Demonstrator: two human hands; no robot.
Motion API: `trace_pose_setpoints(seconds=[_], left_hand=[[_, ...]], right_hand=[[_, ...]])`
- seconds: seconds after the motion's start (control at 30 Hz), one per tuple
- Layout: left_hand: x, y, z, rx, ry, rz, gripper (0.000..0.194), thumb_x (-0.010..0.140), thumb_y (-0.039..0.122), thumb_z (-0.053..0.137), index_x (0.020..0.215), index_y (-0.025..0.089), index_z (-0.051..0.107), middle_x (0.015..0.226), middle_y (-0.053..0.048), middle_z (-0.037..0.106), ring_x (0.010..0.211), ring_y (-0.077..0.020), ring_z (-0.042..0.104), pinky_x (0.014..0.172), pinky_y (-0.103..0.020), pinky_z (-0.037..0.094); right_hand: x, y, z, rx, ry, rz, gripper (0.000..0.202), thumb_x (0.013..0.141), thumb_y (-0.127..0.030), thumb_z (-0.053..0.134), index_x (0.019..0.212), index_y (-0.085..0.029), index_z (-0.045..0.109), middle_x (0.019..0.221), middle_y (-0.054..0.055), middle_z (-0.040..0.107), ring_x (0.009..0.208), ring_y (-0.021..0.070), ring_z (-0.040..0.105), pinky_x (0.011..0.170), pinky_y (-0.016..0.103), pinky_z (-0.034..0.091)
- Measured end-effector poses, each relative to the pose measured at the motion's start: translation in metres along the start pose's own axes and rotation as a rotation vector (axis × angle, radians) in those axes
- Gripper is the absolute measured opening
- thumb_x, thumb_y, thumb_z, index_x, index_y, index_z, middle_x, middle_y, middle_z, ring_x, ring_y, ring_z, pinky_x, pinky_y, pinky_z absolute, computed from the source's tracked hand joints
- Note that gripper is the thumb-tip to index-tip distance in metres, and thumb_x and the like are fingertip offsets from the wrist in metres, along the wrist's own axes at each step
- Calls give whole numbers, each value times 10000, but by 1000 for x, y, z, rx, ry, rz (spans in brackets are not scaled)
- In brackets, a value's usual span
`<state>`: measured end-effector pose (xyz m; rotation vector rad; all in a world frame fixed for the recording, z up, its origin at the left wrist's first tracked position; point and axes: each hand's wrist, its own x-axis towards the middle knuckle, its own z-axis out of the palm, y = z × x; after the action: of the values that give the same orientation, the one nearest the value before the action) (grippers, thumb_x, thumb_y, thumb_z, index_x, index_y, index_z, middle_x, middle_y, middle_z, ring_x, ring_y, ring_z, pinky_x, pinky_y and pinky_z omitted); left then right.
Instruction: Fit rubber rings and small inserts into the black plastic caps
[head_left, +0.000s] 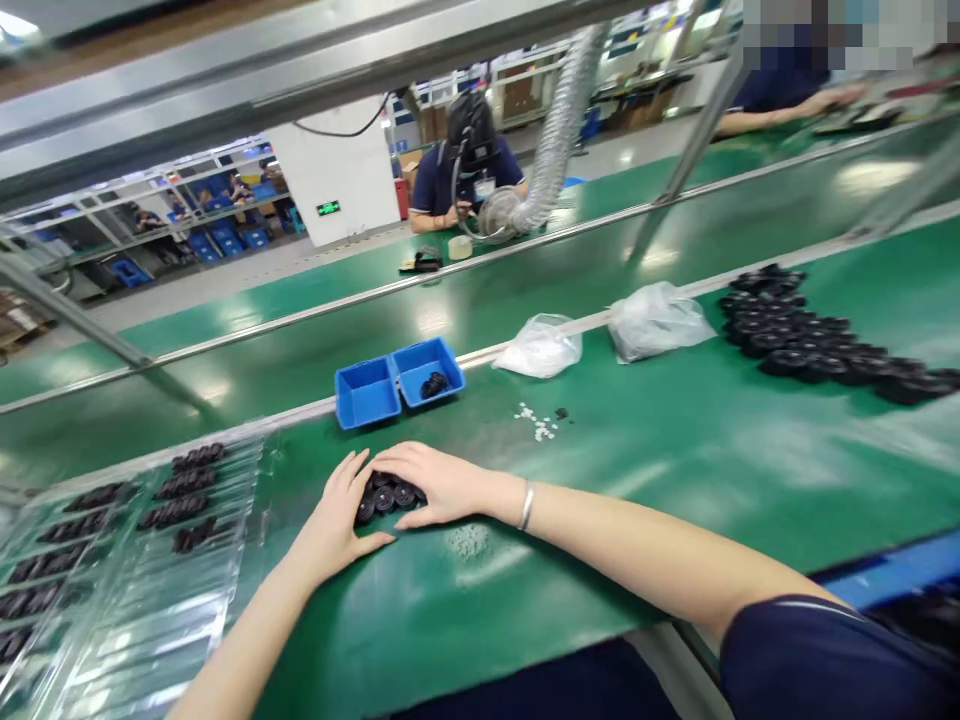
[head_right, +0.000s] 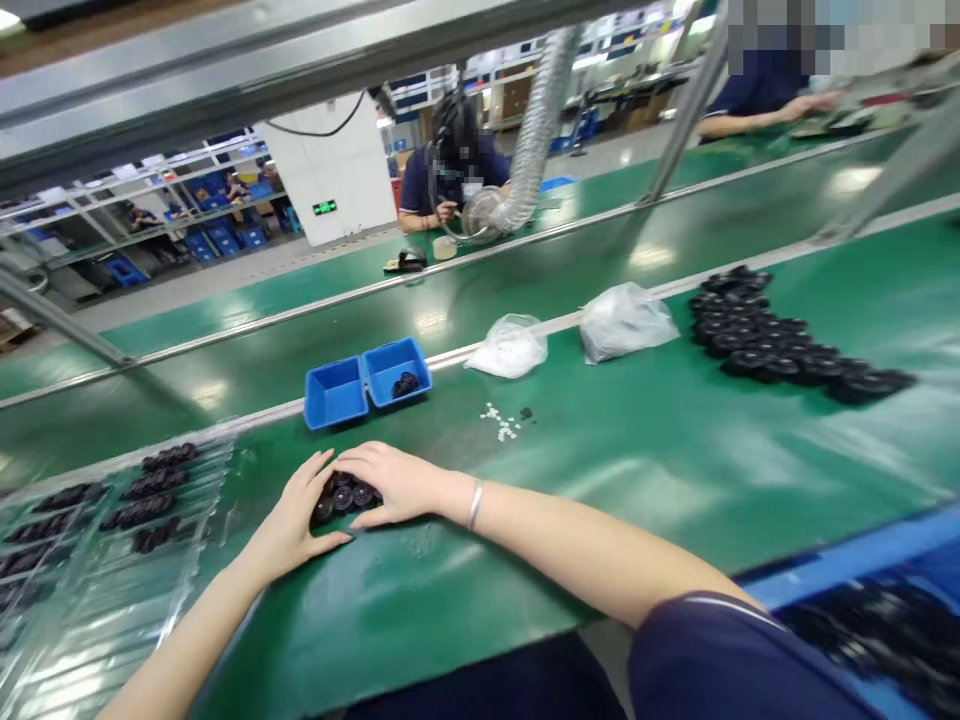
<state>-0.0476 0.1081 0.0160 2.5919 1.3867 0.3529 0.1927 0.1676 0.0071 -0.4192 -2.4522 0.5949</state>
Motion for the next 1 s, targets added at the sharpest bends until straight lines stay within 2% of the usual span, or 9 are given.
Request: trace_pose_setpoints(seconds=[0.1,0.2,0.27,0.4,0.5,0.6,0.7,0.83,1.0], left_hand=[[4,9,22,-21,94,35,783,818,413,664,1456,226,251,1423,-170,439,1326,-335,435,1064,-550,412],[7,29,45,-46,168,64,758,804,451,668,1424,209,305,1357,-175,495,1242,-351,512,990,-557,477],[14,51,59,-88,191,113,754,815,454,648,1427,190,295,1345,-188,499,1210,-353,537,951,-550,509],[47,106,81,-193,128,209,701,844,407,616,1429,196,292,1405,-176,444,1272,-329,488,995,-522,491],[87,148,97,-265,94,292,689,849,364,618,1429,197,287,1428,-165,419,1311,-308,444,1044,-508,451],[139,188,117,-319,99,378,682,839,325,627,1419,180,298,1409,-166,435,1310,-301,436,1066,-507,425],[197,232,139,-364,131,442,655,809,293,647,1379,152,356,1382,-178,452,1304,-314,434,1078,-512,405],[265,288,168,-409,163,469,647,777,284,658,1344,113,397,1394,-209,412,1373,-357,337,1106,-542,356],[319,336,196,-460,176,533,651,773,275,648,1345,105,390,1423,-218,361,1425,-364,242,1120,-542,335]], right_hand=[[-13,-3,-2,-90,-14,-41,728,833,-436,673,1412,-110,377,1397,165,483,1282,253,441,1091,383,351],[-45,-7,-9,-201,-38,-47,699,878,-474,604,1409,-83,371,1410,178,467,1247,261,469,1065,370,375],[-73,-12,-17,-244,-26,-16,681,896,-489,571,1402,-77,375,1406,177,471,1219,258,491,1055,357,385],[-136,-31,-46,-272,34,103,648,905,-463,562,1397,-80,383,1389,173,491,1226,253,489,1046,355,397],[-182,-43,-74,-291,86,258,638,909,-448,561,1403,-88,380,1378,184,500,1245,258,479,1048,385,402],[-225,-45,-104,-345,160,416,610,920,-440,549,1406,-108,388,1376,195,498,1260,256,474,1048,410,407],[-268,-34,-135,-437,221,536,571,924,-414,546,1394,-119,408,1375,193,498,1273,256,469,1061,433,398],[-319,-14,-178,-574,319,697,541,920,-397,552,1386,-156,422,1384,171,498,1288,260,464,1069,461,398],[-361,4,-213,-669,386,806,509,942,-391,516,1389,-168,418,1392,151,497,1309,257,443,1081,467,392]])
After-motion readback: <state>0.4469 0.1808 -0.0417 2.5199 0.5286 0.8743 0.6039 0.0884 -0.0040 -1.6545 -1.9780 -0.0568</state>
